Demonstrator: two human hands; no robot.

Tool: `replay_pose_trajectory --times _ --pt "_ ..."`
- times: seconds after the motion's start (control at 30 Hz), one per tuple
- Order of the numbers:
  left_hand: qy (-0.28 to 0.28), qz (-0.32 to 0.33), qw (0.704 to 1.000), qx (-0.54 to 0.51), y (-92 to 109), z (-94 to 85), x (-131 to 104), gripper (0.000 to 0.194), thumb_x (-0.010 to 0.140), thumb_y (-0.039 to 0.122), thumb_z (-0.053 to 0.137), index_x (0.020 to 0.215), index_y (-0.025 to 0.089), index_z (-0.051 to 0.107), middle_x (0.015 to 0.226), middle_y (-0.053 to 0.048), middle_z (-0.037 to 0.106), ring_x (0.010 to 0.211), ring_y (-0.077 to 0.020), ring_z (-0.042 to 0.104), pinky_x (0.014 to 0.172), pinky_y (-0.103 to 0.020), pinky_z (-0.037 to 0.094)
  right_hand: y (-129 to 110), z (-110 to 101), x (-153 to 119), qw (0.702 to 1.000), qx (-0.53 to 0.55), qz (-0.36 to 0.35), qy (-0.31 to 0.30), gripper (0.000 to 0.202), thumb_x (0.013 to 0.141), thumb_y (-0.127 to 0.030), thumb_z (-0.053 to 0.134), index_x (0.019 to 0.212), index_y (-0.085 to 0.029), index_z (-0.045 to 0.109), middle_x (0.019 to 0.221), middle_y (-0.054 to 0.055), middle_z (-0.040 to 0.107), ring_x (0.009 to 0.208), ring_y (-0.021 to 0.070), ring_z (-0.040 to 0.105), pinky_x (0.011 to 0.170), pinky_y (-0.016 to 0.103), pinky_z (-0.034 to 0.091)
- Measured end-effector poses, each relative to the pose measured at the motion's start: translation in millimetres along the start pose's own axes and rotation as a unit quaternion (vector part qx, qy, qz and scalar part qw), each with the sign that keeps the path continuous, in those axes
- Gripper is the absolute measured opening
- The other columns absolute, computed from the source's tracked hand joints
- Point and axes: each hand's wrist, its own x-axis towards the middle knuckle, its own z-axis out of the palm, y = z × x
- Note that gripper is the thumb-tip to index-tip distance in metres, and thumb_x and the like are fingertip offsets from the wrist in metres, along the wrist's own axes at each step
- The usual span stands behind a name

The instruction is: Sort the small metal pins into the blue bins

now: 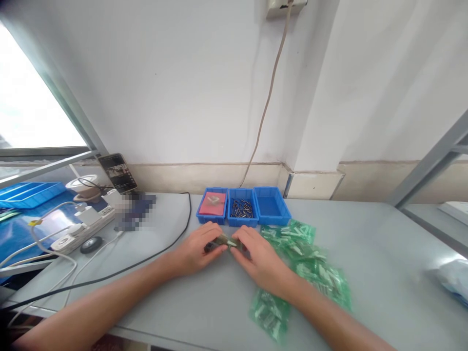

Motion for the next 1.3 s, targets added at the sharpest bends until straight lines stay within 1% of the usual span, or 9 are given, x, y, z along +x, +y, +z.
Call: replay_pose_trajectory --times 0.1,0.37,0.57,0.7,0.8,0.97,1.03,1.2,1.3 --pt "0.009 0.0 1.0 -0.008 1.3 -0.1 0.6 0.016 0.111 0.029 0.052 0.103 0.018 0.061 0.097 -0.008 0.067 0.091 -0.0214 0.06 0.084 -0.035 0.049 -0.3 0.4 0.2 1.0 -0.011 -0.008 -0.003 0.006 0.103 -0.018 0.061 0.102 -0.024 0.06 0.098 0.003 0.062 0.088 0.0219 0.058 0.078 0.034 0.048" --pt "-0.007 -0.008 1.0 -0.005 2.2 -2.7 1.3 0.019 0.112 0.032 0.053 0.101 0.018 0.059 0.095 -0.007 0.064 0.087 -0.0206 0.056 0.079 -0.033 0.047 -1.1 2.6 1.4 0.999 0.021 0.05 0.009 0.01 0.106 -0.026 0.055 0.098 -0.025 0.06 0.088 0.001 0.065 0.076 0.0206 0.058 0.069 0.032 0.047" --pt "0.011 -0.026 0.999 0.02 -6.0 0.1 -0.9 0.028 0.112 0.037 0.053 0.09 0.02 0.052 0.089 -0.005 0.057 0.083 -0.0202 0.05 0.076 -0.032 0.044 4.2 3.4 1.3 0.993 0.072 0.077 0.047 0.02 0.108 -0.039 0.054 0.124 -0.027 0.06 0.097 0.002 0.068 0.087 0.0229 0.065 0.079 0.036 0.052" --pt "0.009 -0.03 0.999 0.015 -6.8 -1.1 -1.3 0.026 0.113 0.034 0.05 0.09 0.02 0.049 0.089 -0.004 0.055 0.083 -0.0198 0.049 0.075 -0.031 0.042 8.6 3.2 1.7 0.99 0.08 0.083 0.084 0.026 0.107 -0.04 0.057 0.13 -0.028 0.059 0.1 0.003 0.068 0.089 0.0233 0.065 0.082 0.036 0.054" --pt "0.012 -0.049 0.999 -0.005 -6.3 -2.5 -1.7 0.024 0.112 0.034 0.049 0.093 0.02 0.051 0.09 -0.004 0.056 0.084 -0.0196 0.05 0.076 -0.032 0.043 10.0 2.7 2.4 0.989 0.083 0.082 0.087 0.025 0.106 -0.041 0.06 0.126 -0.027 0.061 0.099 0.003 0.069 0.089 0.0237 0.065 0.083 0.037 0.055" --pt "0.046 -0.135 0.989 -0.044 -9.1 -2.1 -2.5 0.028 0.112 0.041 0.05 0.094 0.019 0.053 0.089 -0.003 0.057 0.079 -0.0173 0.051 0.071 -0.03 0.043 7.5 -0.3 3.0 0.993 0.075 0.073 0.062 0.019 0.11 -0.038 0.051 0.105 -0.027 0.065 0.096 0.003 0.07 0.088 0.0235 0.065 0.08 0.036 0.052" --pt "0.057 -0.152 0.985 -0.053 -10.1 -1.7 -2.5 0.031 0.112 0.043 0.05 0.092 0.02 0.053 0.087 -0.002 0.057 0.077 -0.0167 0.05 0.07 -0.03 0.043 6.3 -0.9 3.1 0.992 0.077 0.076 0.062 0.019 0.111 -0.038 0.049 0.106 -0.027 0.065 0.1 0.003 0.071 0.09 0.0235 0.066 0.079 0.035 0.052" --pt "0.038 -0.147 0.986 -0.069 -9.6 -1.9 -2.9 0.032 0.112 0.043 0.051 0.091 0.019 0.054 0.086 -0.002 0.056 0.077 -0.0164 0.05 0.07 -0.029 0.043 4.5 -0.5 3.4 0.99 0.093 0.084 0.062 0.017 0.11 -0.039 0.053 0.113 -0.027 0.064 0.106 0.003 0.071 0.094 0.0238 0.065 0.084 0.037 0.052" --pt "0.026 -0.126 0.99 -0.059 -9.4 -1.5 -3.6 0.033 0.113 0.042 0.051 0.088 0.02 0.052 0.084 -0.001 0.054 0.077 -0.0169 0.048 0.071 -0.03 0.041 2.9 -1.1 3.3 0.989 0.103 0.09 0.059 0.018 0.11 -0.04 0.052 0.107 -0.027 0.063 0.099 0.002 0.068 0.091 0.0232 0.063 0.083 0.037 0.051"
